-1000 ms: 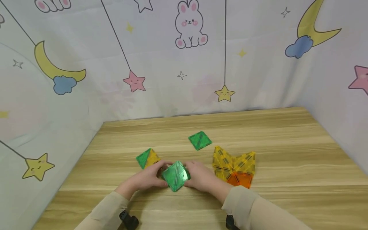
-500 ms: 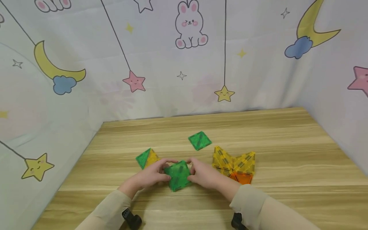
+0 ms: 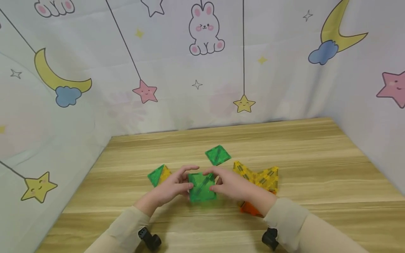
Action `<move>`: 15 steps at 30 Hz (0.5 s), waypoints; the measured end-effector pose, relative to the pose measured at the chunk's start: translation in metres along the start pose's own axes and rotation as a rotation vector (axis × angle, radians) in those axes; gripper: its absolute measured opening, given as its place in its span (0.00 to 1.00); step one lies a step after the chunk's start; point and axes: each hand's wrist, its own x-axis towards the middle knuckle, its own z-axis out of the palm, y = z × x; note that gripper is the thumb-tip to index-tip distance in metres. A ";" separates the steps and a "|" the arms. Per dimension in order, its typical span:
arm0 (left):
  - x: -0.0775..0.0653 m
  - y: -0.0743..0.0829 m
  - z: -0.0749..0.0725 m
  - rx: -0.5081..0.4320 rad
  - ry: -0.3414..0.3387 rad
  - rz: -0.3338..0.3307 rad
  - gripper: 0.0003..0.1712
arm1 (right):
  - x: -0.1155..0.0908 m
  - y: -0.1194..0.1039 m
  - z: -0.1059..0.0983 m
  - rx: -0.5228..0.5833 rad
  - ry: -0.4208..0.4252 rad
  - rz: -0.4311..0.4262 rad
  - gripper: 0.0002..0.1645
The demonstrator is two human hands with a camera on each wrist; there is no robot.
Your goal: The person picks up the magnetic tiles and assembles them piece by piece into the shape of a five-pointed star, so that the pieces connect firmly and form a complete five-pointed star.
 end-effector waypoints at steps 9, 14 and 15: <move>0.004 0.007 0.004 0.010 0.014 0.052 0.26 | -0.005 0.002 -0.009 0.165 0.000 0.032 0.23; 0.005 0.009 0.007 -0.046 0.012 0.070 0.32 | -0.007 0.006 -0.011 0.237 0.042 0.033 0.26; 0.004 0.009 0.008 -0.066 0.006 0.068 0.32 | -0.007 0.006 -0.011 0.250 0.054 0.042 0.27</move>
